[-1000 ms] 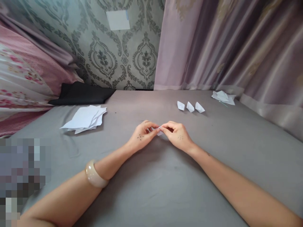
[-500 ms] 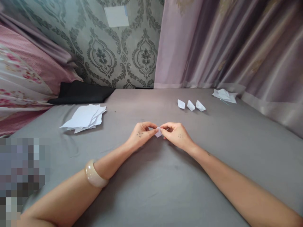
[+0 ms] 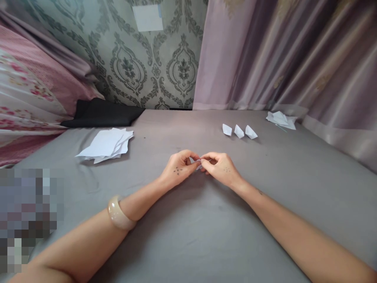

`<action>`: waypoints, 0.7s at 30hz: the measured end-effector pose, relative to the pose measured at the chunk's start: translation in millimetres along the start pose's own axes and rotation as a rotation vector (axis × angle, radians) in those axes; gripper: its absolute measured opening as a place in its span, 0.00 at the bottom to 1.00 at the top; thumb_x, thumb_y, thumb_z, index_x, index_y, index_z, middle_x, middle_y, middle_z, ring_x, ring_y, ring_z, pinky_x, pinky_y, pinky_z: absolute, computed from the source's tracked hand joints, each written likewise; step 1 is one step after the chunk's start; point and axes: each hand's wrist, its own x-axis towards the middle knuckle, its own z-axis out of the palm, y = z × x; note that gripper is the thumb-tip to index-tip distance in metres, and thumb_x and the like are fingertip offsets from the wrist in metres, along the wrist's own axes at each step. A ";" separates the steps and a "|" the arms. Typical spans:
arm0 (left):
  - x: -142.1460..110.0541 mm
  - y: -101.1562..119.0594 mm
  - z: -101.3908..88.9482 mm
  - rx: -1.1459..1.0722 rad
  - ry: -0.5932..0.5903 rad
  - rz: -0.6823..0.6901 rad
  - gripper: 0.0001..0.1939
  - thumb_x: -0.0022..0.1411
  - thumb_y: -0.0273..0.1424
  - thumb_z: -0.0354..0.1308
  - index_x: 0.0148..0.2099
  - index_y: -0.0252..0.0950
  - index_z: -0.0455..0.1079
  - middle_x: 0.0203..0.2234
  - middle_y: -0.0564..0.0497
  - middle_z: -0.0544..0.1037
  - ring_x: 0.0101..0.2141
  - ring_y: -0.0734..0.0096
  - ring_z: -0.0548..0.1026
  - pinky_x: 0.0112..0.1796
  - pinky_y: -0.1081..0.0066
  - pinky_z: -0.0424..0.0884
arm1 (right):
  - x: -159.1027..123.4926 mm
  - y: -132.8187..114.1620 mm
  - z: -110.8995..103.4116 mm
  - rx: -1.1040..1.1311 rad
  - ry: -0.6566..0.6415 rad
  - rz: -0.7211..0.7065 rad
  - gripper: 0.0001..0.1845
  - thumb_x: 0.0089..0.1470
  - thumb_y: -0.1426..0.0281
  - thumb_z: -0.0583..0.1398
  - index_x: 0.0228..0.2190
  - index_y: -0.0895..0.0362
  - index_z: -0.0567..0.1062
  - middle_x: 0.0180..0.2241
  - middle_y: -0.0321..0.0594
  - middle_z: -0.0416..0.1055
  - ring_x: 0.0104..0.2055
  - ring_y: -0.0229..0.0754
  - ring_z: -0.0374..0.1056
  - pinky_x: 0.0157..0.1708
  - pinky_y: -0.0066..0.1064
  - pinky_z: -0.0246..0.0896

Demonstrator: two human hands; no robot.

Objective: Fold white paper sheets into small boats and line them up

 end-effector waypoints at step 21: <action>7.5 3.8 -16.6 0.029 -0.312 0.011 0.13 0.58 0.39 0.58 0.39 0.35 0.69 0.12 0.61 0.63 0.13 0.80 0.65 0.16 0.81 0.60 | 8.7 -12.3 -12.6 0.282 -0.209 0.282 0.03 0.41 0.75 0.63 0.24 0.60 0.77 0.26 0.42 0.77 0.31 0.39 0.74 0.36 0.30 0.71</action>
